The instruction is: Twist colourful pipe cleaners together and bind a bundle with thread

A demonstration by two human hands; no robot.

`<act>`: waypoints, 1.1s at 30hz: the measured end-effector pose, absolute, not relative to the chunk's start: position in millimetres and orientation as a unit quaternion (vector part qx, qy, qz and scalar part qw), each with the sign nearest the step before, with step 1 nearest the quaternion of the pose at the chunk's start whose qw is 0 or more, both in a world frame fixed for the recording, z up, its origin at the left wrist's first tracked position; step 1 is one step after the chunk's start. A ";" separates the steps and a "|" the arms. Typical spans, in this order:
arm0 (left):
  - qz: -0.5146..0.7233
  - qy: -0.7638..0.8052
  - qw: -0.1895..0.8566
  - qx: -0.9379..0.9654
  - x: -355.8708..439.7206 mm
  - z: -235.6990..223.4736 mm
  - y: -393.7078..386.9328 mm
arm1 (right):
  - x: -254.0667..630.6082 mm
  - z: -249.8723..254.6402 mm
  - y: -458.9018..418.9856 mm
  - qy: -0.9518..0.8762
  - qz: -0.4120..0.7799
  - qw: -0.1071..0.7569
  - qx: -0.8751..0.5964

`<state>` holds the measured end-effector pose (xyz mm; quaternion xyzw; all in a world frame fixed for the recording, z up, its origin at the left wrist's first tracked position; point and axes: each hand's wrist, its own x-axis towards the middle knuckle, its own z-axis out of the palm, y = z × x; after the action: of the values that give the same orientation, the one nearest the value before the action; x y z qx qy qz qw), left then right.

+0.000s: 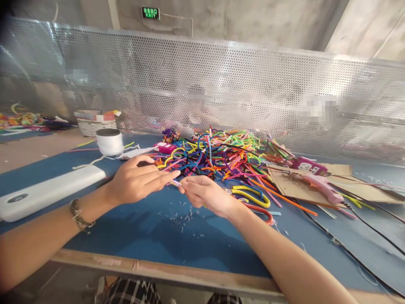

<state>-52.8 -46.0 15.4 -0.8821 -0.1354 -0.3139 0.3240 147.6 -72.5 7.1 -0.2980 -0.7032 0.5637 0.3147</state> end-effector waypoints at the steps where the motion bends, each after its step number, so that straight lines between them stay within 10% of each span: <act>1: -0.322 -0.142 0.294 -0.888 -52.9 14.6 -45.2 | 148.2 6.2 -71.2 -0.722 0.538 0.315 -0.301; 13: -0.277 -0.269 -0.517 -0.764 -37.2 -5.5 -33.8 | 160.2 6.3 -69.9 -0.877 -0.294 0.289 -0.248; 24: -0.289 -0.261 -0.507 -0.769 -39.8 3.8 -37.4 | 159.2 17.9 -77.1 -0.821 -0.489 0.236 -0.177; 33: -0.336 -0.299 -0.365 -0.815 -37.0 -5.9 -38.9 | 153.5 11.7 -77.7 -0.871 -0.378 0.231 -0.212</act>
<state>-37.0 -38.9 -5.9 -0.8149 -0.2992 -0.3365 -0.3650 153.5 -77.7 11.7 -0.2125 -0.8709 -0.3784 0.2305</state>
